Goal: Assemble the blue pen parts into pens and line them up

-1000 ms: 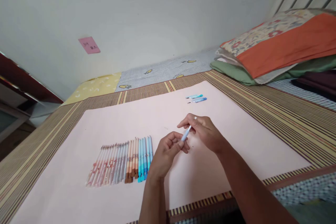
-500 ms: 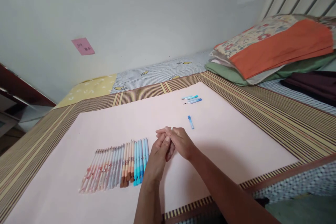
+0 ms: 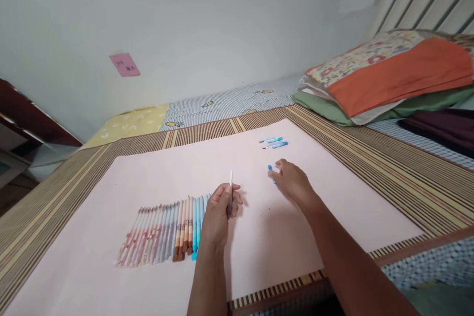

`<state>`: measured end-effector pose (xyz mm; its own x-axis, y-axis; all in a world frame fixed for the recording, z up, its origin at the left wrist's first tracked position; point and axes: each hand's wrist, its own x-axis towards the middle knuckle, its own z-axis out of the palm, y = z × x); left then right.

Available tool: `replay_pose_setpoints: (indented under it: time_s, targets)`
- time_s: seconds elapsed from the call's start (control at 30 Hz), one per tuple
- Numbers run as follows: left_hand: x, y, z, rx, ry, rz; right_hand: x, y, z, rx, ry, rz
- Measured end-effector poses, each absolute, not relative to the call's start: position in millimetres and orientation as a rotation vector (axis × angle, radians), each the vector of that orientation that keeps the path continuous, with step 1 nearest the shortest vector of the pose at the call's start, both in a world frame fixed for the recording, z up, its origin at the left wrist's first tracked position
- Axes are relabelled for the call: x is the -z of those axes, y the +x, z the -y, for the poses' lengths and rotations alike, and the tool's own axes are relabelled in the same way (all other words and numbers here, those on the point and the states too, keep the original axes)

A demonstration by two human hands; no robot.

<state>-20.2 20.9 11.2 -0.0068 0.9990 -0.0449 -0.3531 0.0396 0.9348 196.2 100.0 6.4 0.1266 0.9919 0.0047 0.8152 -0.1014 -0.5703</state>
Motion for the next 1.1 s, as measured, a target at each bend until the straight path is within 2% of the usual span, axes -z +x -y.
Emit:
replay_pose_setpoints:
  time_s: [0.17, 0.3, 0.47, 0.63, 0.9, 1.1]
  targets:
    - [-12.4, -22.1, -21.0, -1.35, 0.895, -0.971, 1.3, 189.1, -106.3, -0.495, -2.108, 1.905]
    - [-13.8, -22.5, -21.2, -1.366, 0.887, -0.973, -12.6, 194.5, -102.5, -0.539, -1.96, 1.859]
    - [-10.8, -20.1, -22.9, -1.377, 0.948, -1.116, -42.9, 184.8, -79.1, -0.941, -1.386, 1.797]
    - [-12.8, -20.0, -22.0, -1.357, 1.042, -1.194, -57.4, 157.0, -59.8, -1.244, -1.157, 1.758]
    - [-20.7, -18.1, -19.5, -1.435, 1.054, -1.188, -60.3, 126.3, -53.6, -1.292, -0.995, 1.707]
    - [-13.8, -26.5, -19.7, -1.492, 1.057, -1.227, -52.9, 149.2, -69.6, -1.204, -0.949, 1.752]
